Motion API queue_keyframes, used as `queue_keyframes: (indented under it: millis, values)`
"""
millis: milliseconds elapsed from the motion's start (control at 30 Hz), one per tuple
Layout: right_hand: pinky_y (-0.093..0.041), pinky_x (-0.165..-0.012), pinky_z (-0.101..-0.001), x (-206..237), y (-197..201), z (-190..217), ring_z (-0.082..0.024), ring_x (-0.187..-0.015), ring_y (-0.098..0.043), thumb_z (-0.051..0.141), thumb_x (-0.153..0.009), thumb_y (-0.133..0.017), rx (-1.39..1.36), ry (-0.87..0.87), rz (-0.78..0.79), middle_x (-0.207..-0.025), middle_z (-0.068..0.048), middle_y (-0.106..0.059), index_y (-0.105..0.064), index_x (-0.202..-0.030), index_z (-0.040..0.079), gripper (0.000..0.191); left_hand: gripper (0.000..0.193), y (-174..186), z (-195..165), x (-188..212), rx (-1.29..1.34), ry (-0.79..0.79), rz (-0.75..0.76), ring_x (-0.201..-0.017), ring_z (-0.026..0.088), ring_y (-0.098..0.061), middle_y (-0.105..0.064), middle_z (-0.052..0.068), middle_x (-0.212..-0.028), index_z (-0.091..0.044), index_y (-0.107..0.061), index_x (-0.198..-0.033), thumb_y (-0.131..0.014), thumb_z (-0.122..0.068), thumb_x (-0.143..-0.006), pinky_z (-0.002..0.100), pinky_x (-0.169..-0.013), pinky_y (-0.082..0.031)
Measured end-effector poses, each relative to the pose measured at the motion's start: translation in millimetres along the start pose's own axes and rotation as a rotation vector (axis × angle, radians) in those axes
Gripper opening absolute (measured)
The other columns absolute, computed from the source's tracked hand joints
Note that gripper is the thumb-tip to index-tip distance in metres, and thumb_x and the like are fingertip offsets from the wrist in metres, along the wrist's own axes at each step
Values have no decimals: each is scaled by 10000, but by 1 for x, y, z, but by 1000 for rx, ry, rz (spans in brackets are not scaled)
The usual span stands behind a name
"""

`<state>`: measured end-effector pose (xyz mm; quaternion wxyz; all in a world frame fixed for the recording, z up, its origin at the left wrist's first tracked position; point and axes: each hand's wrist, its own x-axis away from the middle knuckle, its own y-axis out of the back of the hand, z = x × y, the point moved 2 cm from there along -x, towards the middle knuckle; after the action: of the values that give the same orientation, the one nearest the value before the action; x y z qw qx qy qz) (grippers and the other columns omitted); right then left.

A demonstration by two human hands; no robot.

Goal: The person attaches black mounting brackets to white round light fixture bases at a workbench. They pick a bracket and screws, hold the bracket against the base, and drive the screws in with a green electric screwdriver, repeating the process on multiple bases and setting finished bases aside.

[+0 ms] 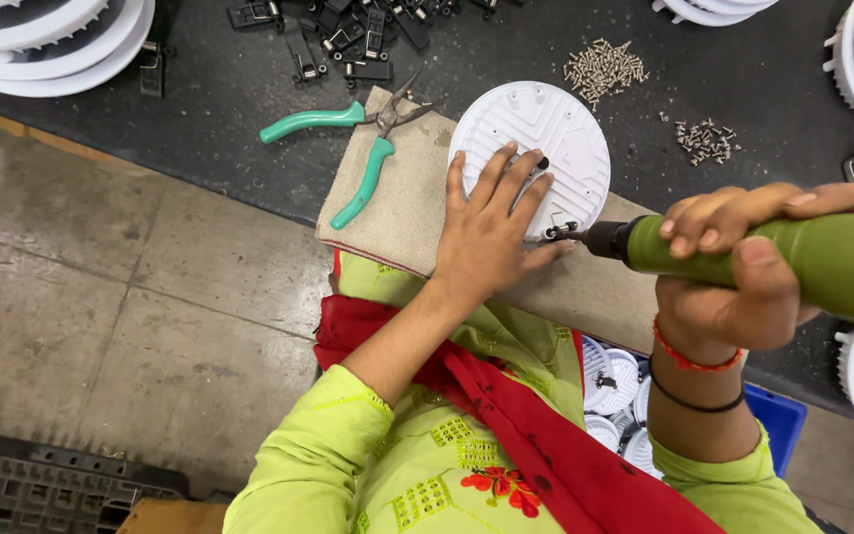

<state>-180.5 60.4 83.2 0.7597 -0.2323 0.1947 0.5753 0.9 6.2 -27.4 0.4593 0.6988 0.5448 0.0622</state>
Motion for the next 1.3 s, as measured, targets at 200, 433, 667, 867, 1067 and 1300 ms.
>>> queue_keyframes:
  millis: [200,433,667,867,1067,1300]
  values:
    - [-575,-575,-396,0,0,0,-264,-508,-543,72,-943,-498,22,9,47,-742,-173,-542,-395,-1262,40,336,785,1,-1,-1,-3,1,-1,-1471,279,-377,-482,64,-1502,-119,-612,-1359,-789,-614,-776,690,-1226,-164]
    - [-584,-627,-406,10,1,-4,-258,-530,-569,-26,-931,-497,34,-14,98,-750,-156,-552,-372,-1249,80,358,773,0,-1,0,-20,1,4,-1469,278,-380,-490,64,-1495,-120,-620,-1351,-796,-591,-765,686,-1225,-178]
    - [-559,-615,-391,11,-5,-4,-231,-552,-561,-3,-905,-512,-5,-140,94,-747,-141,-543,-352,-1188,57,331,754,-1,-4,2,17,10,2,-1471,281,-384,-504,74,-1490,-99,-637,-1325,-808,-575,-766,685,-1224,-194]
    - [-567,-593,-356,1,-14,4,-198,-525,-571,38,-911,-544,95,-121,190,-670,-89,-532,-329,-1164,110,340,750,1,-3,0,35,6,-17,-1471,285,-385,-502,86,-1494,-91,-636,-1319,-830,-527,-742,688,-1224,-206]
    - [-551,-615,-369,-16,-16,-7,-217,-545,-546,25,-967,-560,25,-172,233,-675,-112,-521,-352,-1164,91,294,735,2,-3,0,30,-3,-22,-1460,299,-395,-510,94,-1479,-86,-636,-1301,-829,-530,-748,689,-1218,-198]
    - [-550,-668,-385,-31,5,12,-266,-603,-571,104,-1016,-578,-98,-120,156,-754,-155,-537,-409,-1237,59,282,552,-23,-29,15,-23,-60,-85,-1447,254,-482,-611,66,-1403,-87,-648,-1356,-781,-315,-872,588,-1293,-236]
